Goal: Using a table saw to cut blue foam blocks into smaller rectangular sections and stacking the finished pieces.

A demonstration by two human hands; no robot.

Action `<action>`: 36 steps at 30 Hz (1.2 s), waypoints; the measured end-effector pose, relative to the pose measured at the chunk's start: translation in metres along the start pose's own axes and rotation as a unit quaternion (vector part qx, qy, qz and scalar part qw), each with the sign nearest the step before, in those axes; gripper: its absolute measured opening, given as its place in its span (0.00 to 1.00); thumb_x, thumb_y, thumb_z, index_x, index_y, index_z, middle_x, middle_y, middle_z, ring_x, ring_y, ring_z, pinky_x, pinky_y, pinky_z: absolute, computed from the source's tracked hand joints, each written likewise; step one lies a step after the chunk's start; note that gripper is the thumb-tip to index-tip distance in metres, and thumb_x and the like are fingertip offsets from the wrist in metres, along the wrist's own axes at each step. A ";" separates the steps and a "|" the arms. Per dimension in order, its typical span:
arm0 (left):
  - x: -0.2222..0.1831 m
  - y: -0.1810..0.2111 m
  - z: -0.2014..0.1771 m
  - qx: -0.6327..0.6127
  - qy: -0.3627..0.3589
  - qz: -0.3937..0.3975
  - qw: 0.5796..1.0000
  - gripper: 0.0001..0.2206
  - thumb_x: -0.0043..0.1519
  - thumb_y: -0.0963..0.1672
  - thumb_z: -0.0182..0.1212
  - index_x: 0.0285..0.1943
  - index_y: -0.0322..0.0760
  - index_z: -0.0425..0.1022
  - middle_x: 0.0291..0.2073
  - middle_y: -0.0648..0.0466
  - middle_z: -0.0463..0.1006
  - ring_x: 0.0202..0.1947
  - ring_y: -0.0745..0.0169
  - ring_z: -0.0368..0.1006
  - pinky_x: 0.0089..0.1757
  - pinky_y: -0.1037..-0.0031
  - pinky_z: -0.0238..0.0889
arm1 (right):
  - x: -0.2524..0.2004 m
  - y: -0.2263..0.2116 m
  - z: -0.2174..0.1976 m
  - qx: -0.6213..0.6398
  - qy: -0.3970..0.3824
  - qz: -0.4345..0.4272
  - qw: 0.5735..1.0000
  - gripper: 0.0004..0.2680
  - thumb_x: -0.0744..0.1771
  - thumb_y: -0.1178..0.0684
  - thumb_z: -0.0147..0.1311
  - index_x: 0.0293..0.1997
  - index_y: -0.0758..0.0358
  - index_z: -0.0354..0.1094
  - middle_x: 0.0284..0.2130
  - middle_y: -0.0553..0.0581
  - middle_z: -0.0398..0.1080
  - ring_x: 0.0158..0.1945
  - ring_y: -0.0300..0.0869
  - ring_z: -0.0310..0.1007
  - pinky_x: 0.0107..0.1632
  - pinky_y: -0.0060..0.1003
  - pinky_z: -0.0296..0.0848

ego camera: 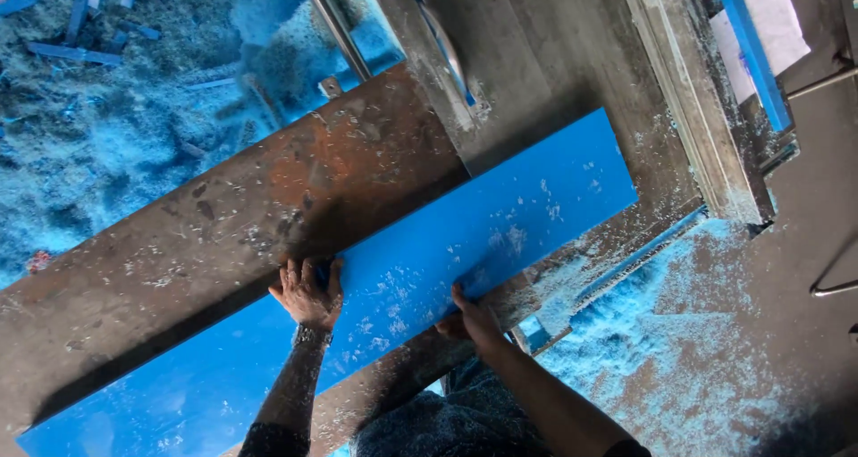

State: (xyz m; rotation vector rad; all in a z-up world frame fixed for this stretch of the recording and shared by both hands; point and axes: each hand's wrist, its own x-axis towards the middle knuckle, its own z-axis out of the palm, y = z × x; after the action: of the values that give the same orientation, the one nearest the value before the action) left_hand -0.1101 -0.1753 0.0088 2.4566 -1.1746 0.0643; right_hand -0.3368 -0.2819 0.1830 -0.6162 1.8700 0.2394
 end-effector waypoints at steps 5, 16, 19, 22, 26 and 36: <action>0.040 0.048 0.023 0.013 0.004 0.000 1.000 0.22 0.61 0.61 0.65 0.40 0.43 0.78 0.46 0.35 0.81 0.47 0.28 0.78 0.54 0.48 0.61 | 0.153 0.018 -0.051 0.136 -0.136 -0.024 0.981 0.26 0.65 0.31 0.62 0.40 0.75 0.71 0.28 0.71 0.80 0.28 0.54 0.83 0.28 0.45 0.83; 0.042 0.068 0.043 0.029 -0.014 0.022 0.999 0.21 0.69 0.59 0.66 0.45 0.41 0.76 0.47 0.36 0.77 0.51 0.28 0.76 0.57 0.50 0.61 | 0.263 -0.143 -0.349 -0.107 0.171 -0.412 0.889 0.08 0.68 0.41 0.61 0.45 0.48 0.77 0.34 0.53 0.77 0.37 0.48 0.79 0.41 0.47 0.75; 0.031 0.087 0.019 0.044 -0.052 -0.034 0.997 0.28 0.72 0.61 0.58 0.59 0.35 0.76 0.58 0.16 0.70 0.63 0.08 0.61 0.56 0.32 0.54 | 0.336 -0.234 -0.400 -0.241 0.344 -0.699 0.579 0.08 0.72 0.48 0.63 0.50 0.58 0.70 0.32 0.59 0.63 0.39 0.59 0.71 0.37 0.55 0.65; 0.023 0.108 -0.019 0.015 -0.132 -0.122 0.984 0.33 0.67 0.56 0.57 0.74 0.32 0.64 0.70 0.15 0.48 0.68 0.05 0.41 0.60 0.24 0.38 | 0.318 -0.286 -0.399 -0.104 0.083 -0.426 0.895 0.19 0.72 0.38 0.41 0.67 0.58 0.63 0.63 0.57 0.68 0.61 0.48 0.70 0.60 0.46 0.68; -0.007 0.096 -0.068 0.047 -0.069 -0.120 0.989 0.26 0.68 0.47 0.65 0.73 0.30 0.66 0.68 0.32 0.56 0.61 0.23 0.54 0.55 0.37 0.49 | 0.323 -0.252 -0.408 -0.159 0.052 -0.377 0.911 0.26 0.69 0.29 0.35 0.66 0.57 0.64 0.63 0.57 0.68 0.64 0.49 0.67 0.63 0.49 0.66; -0.130 -0.126 -0.118 0.164 0.027 -0.247 0.955 0.24 0.72 0.40 0.79 0.70 0.21 0.71 0.56 0.30 0.57 0.53 0.24 0.58 0.50 0.40 0.56 | 0.286 -0.020 -0.460 -0.246 0.020 -0.133 0.960 0.20 0.69 0.42 0.55 0.58 0.72 0.74 0.44 0.68 0.80 0.43 0.53 0.81 0.48 0.44 0.79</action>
State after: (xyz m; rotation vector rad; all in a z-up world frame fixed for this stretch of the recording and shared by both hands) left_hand -0.0827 0.0355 0.0447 2.9488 -0.5285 0.1917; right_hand -0.7755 -0.5883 0.0981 -1.2106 1.7451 0.5250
